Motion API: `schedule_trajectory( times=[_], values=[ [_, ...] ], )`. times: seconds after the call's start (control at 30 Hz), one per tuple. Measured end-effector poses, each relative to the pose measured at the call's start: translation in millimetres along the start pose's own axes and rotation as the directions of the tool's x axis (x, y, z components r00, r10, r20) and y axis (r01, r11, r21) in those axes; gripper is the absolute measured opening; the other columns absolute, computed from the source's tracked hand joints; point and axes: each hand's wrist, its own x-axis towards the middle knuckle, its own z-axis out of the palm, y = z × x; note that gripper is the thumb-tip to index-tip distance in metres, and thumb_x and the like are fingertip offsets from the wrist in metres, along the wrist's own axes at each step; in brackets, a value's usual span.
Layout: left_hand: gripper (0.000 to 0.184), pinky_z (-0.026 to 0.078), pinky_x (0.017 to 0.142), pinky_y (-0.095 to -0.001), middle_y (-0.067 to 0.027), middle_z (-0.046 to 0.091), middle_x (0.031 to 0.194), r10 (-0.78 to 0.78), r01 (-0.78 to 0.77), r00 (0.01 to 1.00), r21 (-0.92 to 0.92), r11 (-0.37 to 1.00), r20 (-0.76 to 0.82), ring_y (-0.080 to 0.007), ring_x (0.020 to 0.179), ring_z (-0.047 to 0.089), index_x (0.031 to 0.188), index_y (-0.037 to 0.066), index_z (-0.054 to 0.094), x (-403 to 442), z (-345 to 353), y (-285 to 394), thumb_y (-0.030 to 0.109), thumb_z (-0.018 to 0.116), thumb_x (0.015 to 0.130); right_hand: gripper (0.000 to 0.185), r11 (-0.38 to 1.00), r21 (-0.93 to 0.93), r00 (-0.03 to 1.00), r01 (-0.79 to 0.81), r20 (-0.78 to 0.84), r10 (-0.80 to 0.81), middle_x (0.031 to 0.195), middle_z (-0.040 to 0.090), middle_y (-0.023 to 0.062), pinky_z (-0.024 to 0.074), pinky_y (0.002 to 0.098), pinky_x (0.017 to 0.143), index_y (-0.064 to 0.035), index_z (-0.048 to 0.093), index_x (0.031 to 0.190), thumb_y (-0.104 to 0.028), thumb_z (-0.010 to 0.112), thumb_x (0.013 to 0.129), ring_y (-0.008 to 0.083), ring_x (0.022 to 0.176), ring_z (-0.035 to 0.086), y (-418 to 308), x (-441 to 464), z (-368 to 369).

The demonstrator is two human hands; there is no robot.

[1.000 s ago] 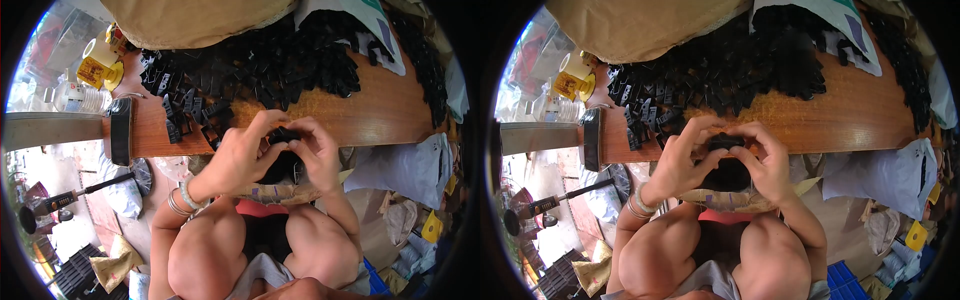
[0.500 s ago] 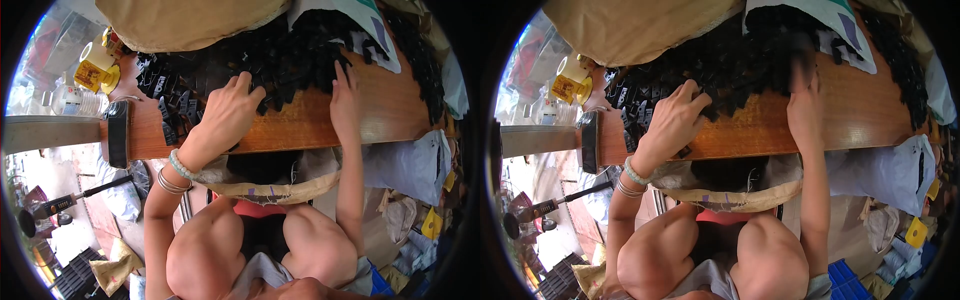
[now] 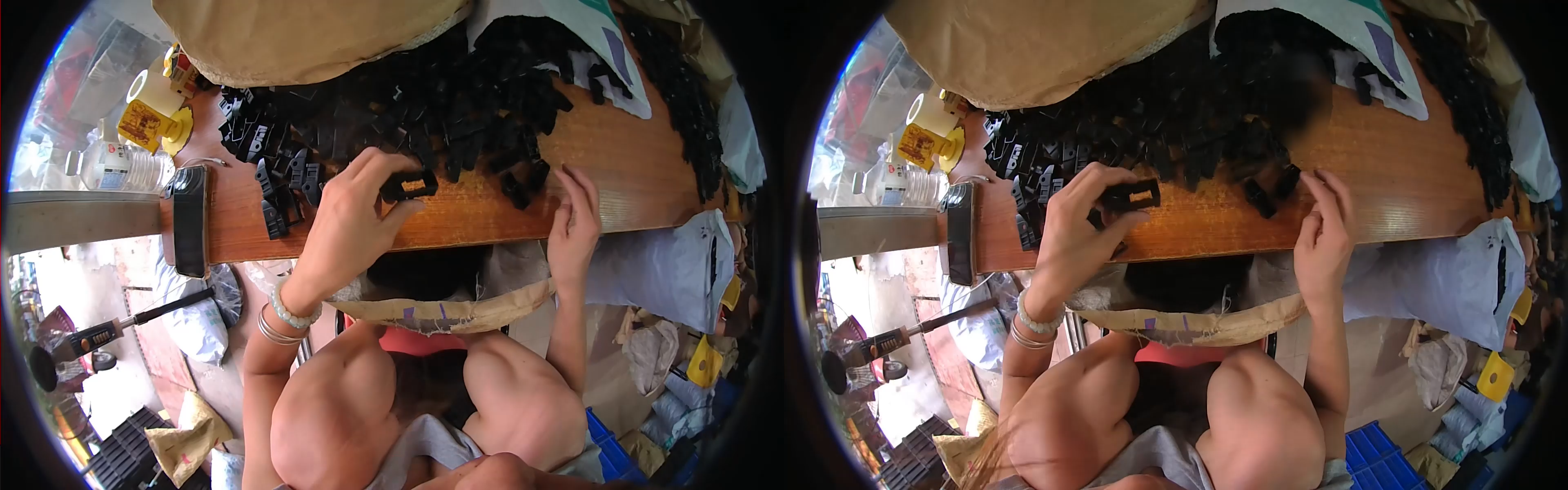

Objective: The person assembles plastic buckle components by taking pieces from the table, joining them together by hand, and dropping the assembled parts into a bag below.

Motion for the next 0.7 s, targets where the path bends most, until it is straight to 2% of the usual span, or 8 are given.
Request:
schedule_trajectory(
  times=[0.07,0.13,0.33,0.4,0.43,0.5,0.57,0.7],
  values=[
    [0.035,0.048,0.06,-0.0303,-0.0126,0.059,0.092,0.0,0.0,0.999,0.013,1.0,0.05,-0.0228,0.066,0.059,0.105,-0.001,0.059,-1.9,-1.5,3.6,0.001,0.074,0.074,0.043,1.0,0.006,0.999,-0.012,0.04,0.012,0.113,0.055,0.0114,0.0475,0.0318,0.074,-0.0056,0.061,0.121,0.013,0.049,0.084,0.0195,0.079,0.056,-4.0,3.1,2.0],
    [0.034,0.05,0.06,-0.0221,-0.0071,0.059,0.092,-0.065,0.068,0.996,-0.051,0.996,0.054,-0.0105,0.074,0.059,0.105,-0.003,0.061,-4.3,-0.7,6.8,-0.004,0.074,0.073,0.043,0.999,0.017,0.996,-0.03,0.084,0.029,0.109,0.055,0.012,0.0474,0.0321,0.075,-0.0061,0.062,0.12,0.013,0.051,0.083,0.0216,0.08,0.057,-4.6,5.1,5.9],
    [0.034,0.051,0.062,-0.0196,-0.0057,0.057,0.097,-0.094,0.101,0.995,-0.204,0.974,0.043,-0.0086,0.079,0.06,0.105,-0.004,0.06,-10.3,5.0,4.4,-0.008,0.072,0.074,0.039,0.988,-0.153,0.999,0.032,0.014,-0.03,0.105,0.055,0.0131,0.0478,0.0338,0.076,-0.0072,0.063,0.117,0.006,0.064,0.08,0.0264,0.083,0.059,0.4,4.4,12.2],
    [0.033,0.051,0.06,-0.0196,-0.0051,0.059,0.094,-0.163,0.212,0.972,-0.326,0.921,0.17,-0.0078,0.074,0.061,0.107,-0.003,0.059,-12.7,8.8,7.3,-0.008,0.071,0.076,0.035,0.981,0.143,0.991,-0.13,0.052,0.124,0.1,0.058,0.0133,0.0487,0.0338,0.073,-0.0044,0.064,0.113,0.002,0.069,0.078,0.0268,0.083,0.06,-12.4,1.8,7.8],
    [0.033,0.05,0.059,-0.0195,-0.0048,0.059,0.092,-0.219,0.316,0.938,-0.407,0.857,0.268,-0.0074,0.07,0.06,0.108,-0.003,0.058,-13.6,12.4,9.5,-0.008,0.071,0.078,0.035,0.981,0.143,0.991,-0.128,0.051,0.122,0.1,0.058,0.0133,0.0487,0.0338,0.073,-0.0044,0.064,0.113,0.002,0.069,0.078,0.0268,0.083,0.06,-24.5,1.2,4.9],
    [0.033,0.05,0.057,-0.02,-0.0052,0.061,0.085,-0.257,0.365,0.919,-0.393,0.844,0.3,-0.0074,0.062,0.06,0.11,-0.003,0.056,-12.6,18.3,15.2,-0.007,0.07,0.08,0.032,0.916,0.4,0.978,0.013,0.187,-0.096,0.095,0.062,0.0133,0.0493,0.0329,0.07,-0.0009,0.066,0.108,0.001,0.071,0.077,0.0261,0.082,0.06,-54.0,-0.6,1.0],
    [0.033,0.051,0.055,-0.021,-0.0056,0.061,0.081,-0.26,0.367,0.92,-0.415,0.833,0.293,-0.0078,0.061,0.06,0.11,-0.004,0.056,-15.4,23.8,12.8,-0.006,0.07,0.08,0.03,0.878,0.475,0.96,0.062,0.212,-0.182,0.094,0.063,0.0128,0.0492,0.032,0.068,0.0017,0.067,0.105,0.002,0.071,0.076,0.0253,0.082,0.06,-67.3,-1.4,5.2],
    [0.036,0.054,0.059,-0.0233,-0.0081,0.067,0.075,-0.267,0.388,0.907,-0.4,0.831,0.326,-0.0108,0.065,0.065,0.117,-0.007,0.056,-16.3,19.8,14.4,-0.003,0.069,0.083,0.033,0.877,0.428,0.939,0.218,0.152,-0.308,0.094,0.062,0.0118,0.048,0.0338,0.067,0.002,0.066,0.107,0.004,0.071,0.074,0.0262,0.079,0.059,-68.7,0.6,14.9]
  ],
)
